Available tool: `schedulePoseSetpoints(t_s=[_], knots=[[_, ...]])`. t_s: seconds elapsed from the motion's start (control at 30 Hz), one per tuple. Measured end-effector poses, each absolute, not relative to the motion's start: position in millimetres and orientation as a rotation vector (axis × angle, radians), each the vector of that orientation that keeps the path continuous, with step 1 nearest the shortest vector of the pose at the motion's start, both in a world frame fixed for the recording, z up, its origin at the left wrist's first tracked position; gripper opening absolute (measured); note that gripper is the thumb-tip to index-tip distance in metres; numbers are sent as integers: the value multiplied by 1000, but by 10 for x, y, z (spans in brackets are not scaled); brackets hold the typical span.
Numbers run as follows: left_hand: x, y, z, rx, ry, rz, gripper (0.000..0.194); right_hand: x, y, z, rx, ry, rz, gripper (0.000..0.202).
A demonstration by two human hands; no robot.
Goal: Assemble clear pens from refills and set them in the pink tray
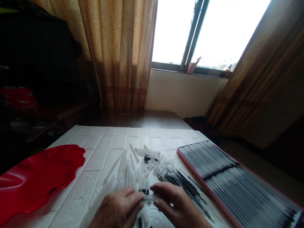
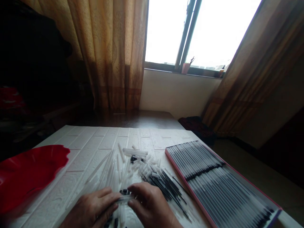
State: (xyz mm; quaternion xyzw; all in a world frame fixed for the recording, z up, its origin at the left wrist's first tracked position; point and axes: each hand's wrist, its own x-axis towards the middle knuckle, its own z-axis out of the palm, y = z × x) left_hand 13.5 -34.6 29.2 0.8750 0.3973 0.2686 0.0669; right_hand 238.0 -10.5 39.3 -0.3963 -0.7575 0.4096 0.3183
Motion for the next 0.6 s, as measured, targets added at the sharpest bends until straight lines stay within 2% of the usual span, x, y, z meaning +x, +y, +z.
schedulePoseSetpoints(t_s=[0.1, 0.3, 0.37, 0.6], knots=[[123, -360, 287, 2643, 1198, 727, 29, 2346, -113, 391, -1088, -1915, 1424, 44], [105, -392, 161, 2652, 1202, 593, 32, 2290, -143, 282, -1167, -1860, 1483, 67], [105, -394, 131, 2652, 1186, 554, 31, 2285, -147, 189, -1153, -1803, 1548, 68], [120, -359, 100, 2669, 1223, 456, 22, 2317, -138, -130, -1083, -1640, 1661, 55]])
